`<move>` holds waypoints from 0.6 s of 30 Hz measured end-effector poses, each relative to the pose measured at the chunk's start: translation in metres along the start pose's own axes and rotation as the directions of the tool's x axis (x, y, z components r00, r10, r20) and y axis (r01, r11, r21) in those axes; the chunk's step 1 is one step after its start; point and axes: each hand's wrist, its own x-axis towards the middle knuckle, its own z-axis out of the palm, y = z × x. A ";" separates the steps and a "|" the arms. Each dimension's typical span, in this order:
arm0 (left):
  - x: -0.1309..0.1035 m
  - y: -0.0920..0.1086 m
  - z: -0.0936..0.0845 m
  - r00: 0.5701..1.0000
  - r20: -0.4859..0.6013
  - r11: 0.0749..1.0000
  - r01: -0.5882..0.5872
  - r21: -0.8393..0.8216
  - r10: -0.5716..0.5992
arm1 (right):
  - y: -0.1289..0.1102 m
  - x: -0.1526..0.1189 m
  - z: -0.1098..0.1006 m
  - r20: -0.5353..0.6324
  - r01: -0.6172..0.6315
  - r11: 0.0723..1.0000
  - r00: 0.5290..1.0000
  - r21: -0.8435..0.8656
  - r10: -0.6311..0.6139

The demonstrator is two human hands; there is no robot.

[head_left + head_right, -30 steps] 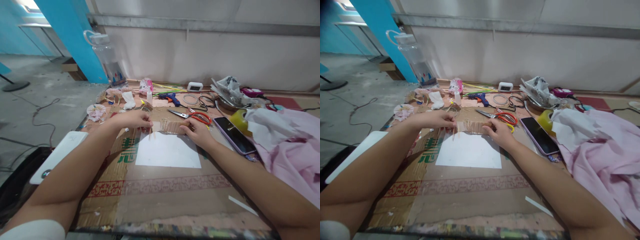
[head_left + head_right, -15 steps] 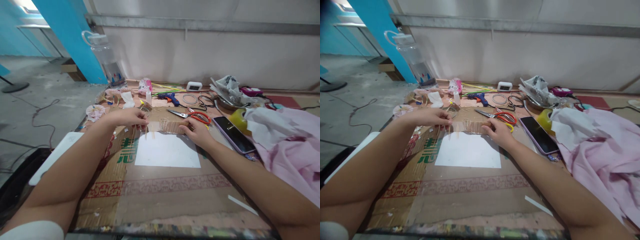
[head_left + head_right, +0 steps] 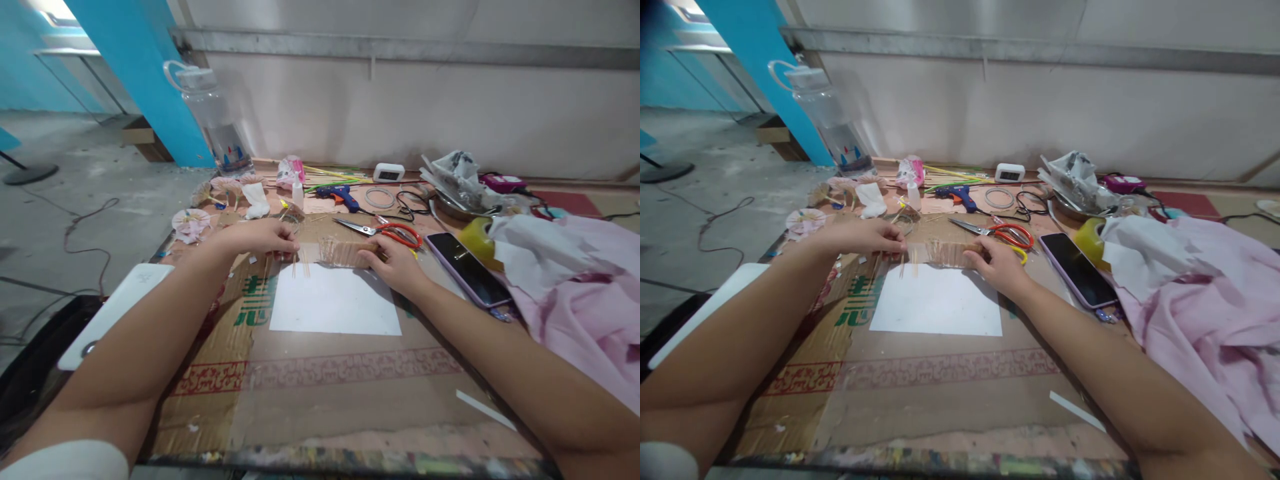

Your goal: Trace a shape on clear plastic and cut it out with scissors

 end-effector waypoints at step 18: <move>0.016 -0.019 0.006 0.995 -0.090 0.995 -0.026 0.094 0.035 | 0.001 0.000 0.001 0.004 -0.004 1.000 1.000 0.006 0.004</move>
